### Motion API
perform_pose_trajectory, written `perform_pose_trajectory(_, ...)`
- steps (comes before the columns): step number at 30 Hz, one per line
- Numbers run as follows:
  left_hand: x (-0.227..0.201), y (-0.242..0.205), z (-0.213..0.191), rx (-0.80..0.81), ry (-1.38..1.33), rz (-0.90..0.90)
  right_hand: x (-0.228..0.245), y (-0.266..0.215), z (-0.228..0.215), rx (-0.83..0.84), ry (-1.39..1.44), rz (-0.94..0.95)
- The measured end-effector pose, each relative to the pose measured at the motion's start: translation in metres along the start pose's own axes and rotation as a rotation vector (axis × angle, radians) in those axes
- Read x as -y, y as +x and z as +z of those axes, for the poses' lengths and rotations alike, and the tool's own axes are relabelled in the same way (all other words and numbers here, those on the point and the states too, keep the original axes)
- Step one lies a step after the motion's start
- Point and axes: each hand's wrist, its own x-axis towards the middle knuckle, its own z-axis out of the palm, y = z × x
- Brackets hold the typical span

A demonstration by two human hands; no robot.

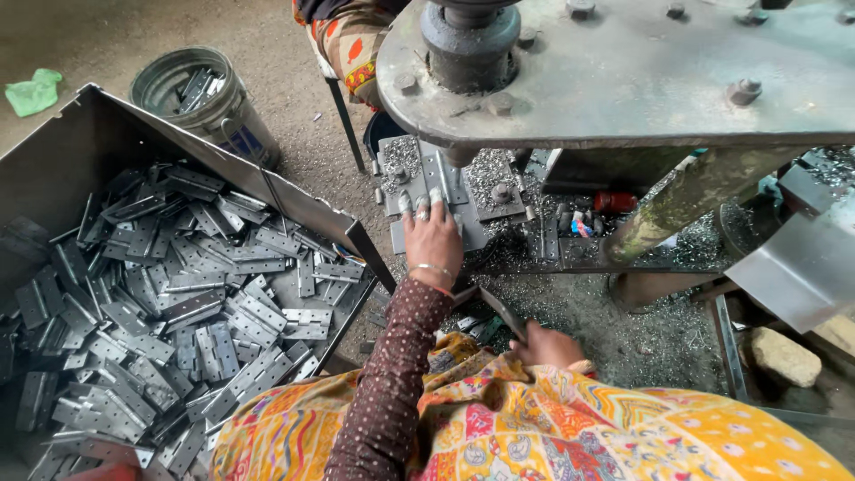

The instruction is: The person repeatedly picks up metal brackets from a bin, places them into a press machine, and operates the press to process them. The processed brackets are then returned to the bin. The cycle repeats continuously throughout the clip.

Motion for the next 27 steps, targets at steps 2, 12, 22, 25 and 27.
perform_pose_trajectory(2, 0.002, 0.008, 0.004, 0.005, 0.035, 0.007, 0.001, -0.002, -0.008, -0.061, -0.045, -0.046)
perform_pose_trajectory(12, 0.001, 0.010, -0.010, 0.059, 0.015, 0.029, -0.047, 0.015, 0.084, -0.208, -0.009, -0.038)
perform_pose_trajectory(22, 0.115, -0.118, -0.006, -0.341, -0.123, -0.007, -0.001, -0.008, -0.006, 0.043, -0.083, 0.065)
perform_pose_trajectory(25, 0.190, -0.150, 0.017, -0.291, 0.168, -0.361, 0.012, -0.014, -0.032, 0.024, -0.155, 0.019)
perform_pose_trajectory(27, 0.233, -0.173, 0.041, -0.003, 0.036, -0.713, 0.015, -0.015, -0.039, -0.007, -0.192, -0.014)
